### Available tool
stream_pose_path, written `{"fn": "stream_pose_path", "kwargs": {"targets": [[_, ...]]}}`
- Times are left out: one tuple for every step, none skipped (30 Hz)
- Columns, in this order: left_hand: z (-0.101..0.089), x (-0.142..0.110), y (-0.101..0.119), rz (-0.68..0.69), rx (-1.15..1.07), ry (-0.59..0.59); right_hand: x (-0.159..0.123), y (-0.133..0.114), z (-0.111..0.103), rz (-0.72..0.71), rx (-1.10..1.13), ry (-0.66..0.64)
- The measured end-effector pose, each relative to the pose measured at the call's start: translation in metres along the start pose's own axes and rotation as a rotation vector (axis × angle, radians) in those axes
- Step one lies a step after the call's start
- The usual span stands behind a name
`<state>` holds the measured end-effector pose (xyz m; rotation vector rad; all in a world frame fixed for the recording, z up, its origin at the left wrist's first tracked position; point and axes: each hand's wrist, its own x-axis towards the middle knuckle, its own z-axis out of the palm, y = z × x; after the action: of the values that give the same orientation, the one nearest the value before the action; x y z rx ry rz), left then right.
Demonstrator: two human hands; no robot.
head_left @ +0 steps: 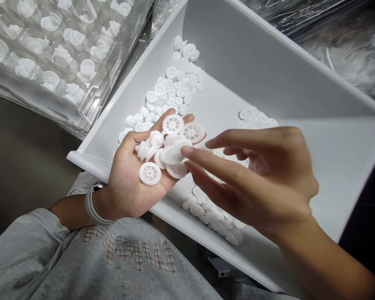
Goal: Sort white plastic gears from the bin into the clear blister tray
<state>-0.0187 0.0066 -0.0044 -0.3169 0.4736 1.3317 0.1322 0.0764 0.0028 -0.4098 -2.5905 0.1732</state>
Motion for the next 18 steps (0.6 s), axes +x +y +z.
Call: {"fn": "stream_pose_path", "kwargs": {"targets": [[0.000,0.000,-0.001,-0.010,0.007,-0.005,-0.001,-0.002,0.001,-0.001,-0.016,-0.012],[-0.001,0.001,-0.002,-0.018,0.009,-0.009,-0.002,-0.003,0.002,-0.008,-0.031,-0.010],[-0.001,0.001,-0.002,-0.022,0.005,-0.012,-0.003,-0.003,0.002,-0.018,-0.042,0.004],[-0.001,0.001,-0.002,-0.024,-0.001,-0.011,-0.004,-0.003,0.003,-0.031,-0.041,0.028],[-0.001,0.001,-0.002,-0.022,-0.008,-0.008,-0.005,-0.003,0.002,-0.031,-0.030,0.039],[-0.001,0.001,-0.002,-0.019,-0.014,-0.004,-0.006,-0.002,0.002,-0.032,-0.008,0.047],[-0.001,0.001,-0.001,-0.017,-0.016,0.001,-0.007,-0.002,0.001,-0.033,0.016,0.040],[-0.002,0.001,-0.001,-0.017,-0.015,0.008,-0.008,-0.003,-0.001,-0.046,0.041,0.024],[-0.002,0.001,-0.001,-0.016,-0.013,0.014,-0.008,-0.005,-0.002,-0.052,0.057,0.005],[-0.002,0.001,-0.001,-0.012,-0.012,0.014,-0.008,-0.007,-0.004,-0.047,0.061,-0.002],[-0.002,0.001,-0.001,-0.005,-0.012,0.010,-0.007,-0.010,-0.005,-0.041,0.055,0.005],[-0.002,0.001,-0.001,0.002,-0.012,0.005,-0.007,-0.013,-0.006,-0.033,0.045,0.012],[-0.003,0.002,-0.001,0.011,-0.012,-0.003,-0.006,-0.016,-0.006,-0.022,0.037,0.012],[-0.003,0.002,-0.002,0.019,-0.011,-0.012,-0.006,-0.018,-0.006,-0.018,0.033,0.020],[-0.004,0.002,-0.002,0.023,-0.007,-0.021,-0.006,-0.020,-0.006,-0.019,0.032,0.022],[-0.004,0.002,-0.002,0.027,-0.004,-0.027,-0.006,-0.021,-0.005,-0.034,0.037,0.022],[-0.004,0.002,-0.002,0.031,-0.003,-0.034,-0.007,-0.022,-0.005,-0.039,0.040,0.019],[-0.005,0.002,-0.002,0.036,-0.003,-0.042,-0.007,-0.022,-0.004,-0.041,0.041,0.027]]}}
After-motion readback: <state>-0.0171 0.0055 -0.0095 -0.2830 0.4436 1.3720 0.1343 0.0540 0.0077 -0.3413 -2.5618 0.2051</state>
